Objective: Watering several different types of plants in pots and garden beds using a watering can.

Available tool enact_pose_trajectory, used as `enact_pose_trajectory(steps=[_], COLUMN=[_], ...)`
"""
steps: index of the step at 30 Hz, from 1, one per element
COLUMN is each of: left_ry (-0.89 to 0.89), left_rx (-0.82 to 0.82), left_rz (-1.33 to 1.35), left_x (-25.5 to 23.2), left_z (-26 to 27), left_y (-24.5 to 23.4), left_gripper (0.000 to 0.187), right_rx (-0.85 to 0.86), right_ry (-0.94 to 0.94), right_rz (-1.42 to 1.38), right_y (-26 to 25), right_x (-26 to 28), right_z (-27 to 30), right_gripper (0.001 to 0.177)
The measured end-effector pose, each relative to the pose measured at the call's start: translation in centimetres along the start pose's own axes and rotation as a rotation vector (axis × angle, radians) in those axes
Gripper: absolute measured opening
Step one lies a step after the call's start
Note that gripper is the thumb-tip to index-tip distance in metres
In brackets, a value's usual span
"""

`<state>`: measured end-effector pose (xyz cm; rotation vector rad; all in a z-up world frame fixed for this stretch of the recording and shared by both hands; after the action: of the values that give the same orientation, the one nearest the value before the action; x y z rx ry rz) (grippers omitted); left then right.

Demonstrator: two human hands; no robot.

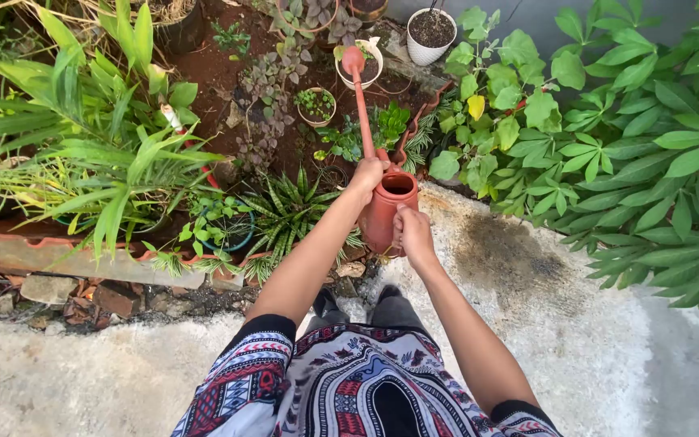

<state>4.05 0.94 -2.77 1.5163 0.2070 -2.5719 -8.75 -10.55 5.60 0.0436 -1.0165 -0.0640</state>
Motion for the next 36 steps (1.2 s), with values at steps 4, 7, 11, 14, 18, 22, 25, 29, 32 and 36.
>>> enact_pose_trajectory(steps=[4, 7, 11, 14, 18, 22, 25, 29, 32, 36], left_ry=[-0.004, 0.057, 0.141, 0.192, 0.228, 0.518, 0.353, 0.392, 0.422, 0.315], left_rx=[0.031, 0.037, 0.050, 0.059, 0.164, 0.111, -0.073, -0.166, -0.193, -0.123], left_rz=[-0.003, -0.012, -0.039, 0.084, 0.010, 0.340, -0.060, -0.088, -0.128, -0.130], left_x=[-6.3, -10.0, -12.1, -15.4, -25.7, -28.9, -30.6, -31.7, -32.3, -33.3], left_z=[2.5, 1.8, -3.6, -8.6, -5.5, -12.7, -15.8, -18.4, -18.8, -14.7], left_y=[1.0, 2.1, 4.1, 6.3, 5.9, 7.5, 7.3, 6.9, 6.2, 5.5], left_gripper=[0.059, 0.056, 0.054, 0.056, 0.025, 0.109, 0.070, 0.078, 0.093, 0.063], right_rx=[-0.019, -0.017, 0.009, -0.005, 0.163, 0.180, 0.176, 0.149, 0.157, 0.144], right_ry=[-0.013, -0.055, -0.091, -0.109, -0.095, -0.064, -0.059, -0.073, -0.068, -0.128], right_rz=[-0.001, -0.019, -0.015, -0.052, -0.123, -0.148, -0.135, -0.097, -0.108, -0.025], right_y=[-0.9, -1.6, -1.8, -2.0, -2.0, -1.7, -1.2, -0.2, 0.5, 1.4], right_x=[1.2, 2.9, 9.2, 14.9, 21.7, 26.8, 29.9, 32.2, 32.5, 32.3], right_z=[-2.7, -5.3, -6.9, -8.9, -11.7, -15.5, -17.4, -19.0, -19.9, -19.2], right_gripper=[0.043, 0.042, 0.043, 0.044, 0.042, 0.039, 0.034, 0.034, 0.033, 0.033])
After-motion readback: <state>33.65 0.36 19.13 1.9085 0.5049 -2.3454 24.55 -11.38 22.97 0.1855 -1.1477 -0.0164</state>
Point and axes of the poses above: each hand's wrist, its own z-axis away from the middle knuckle, its own y-axis out of the palm, x = y × z, the point moved 5 cm from there along -z, towards the middle knuckle, and after that the axes turned 5 degrees about y, right-handed, at the moved point
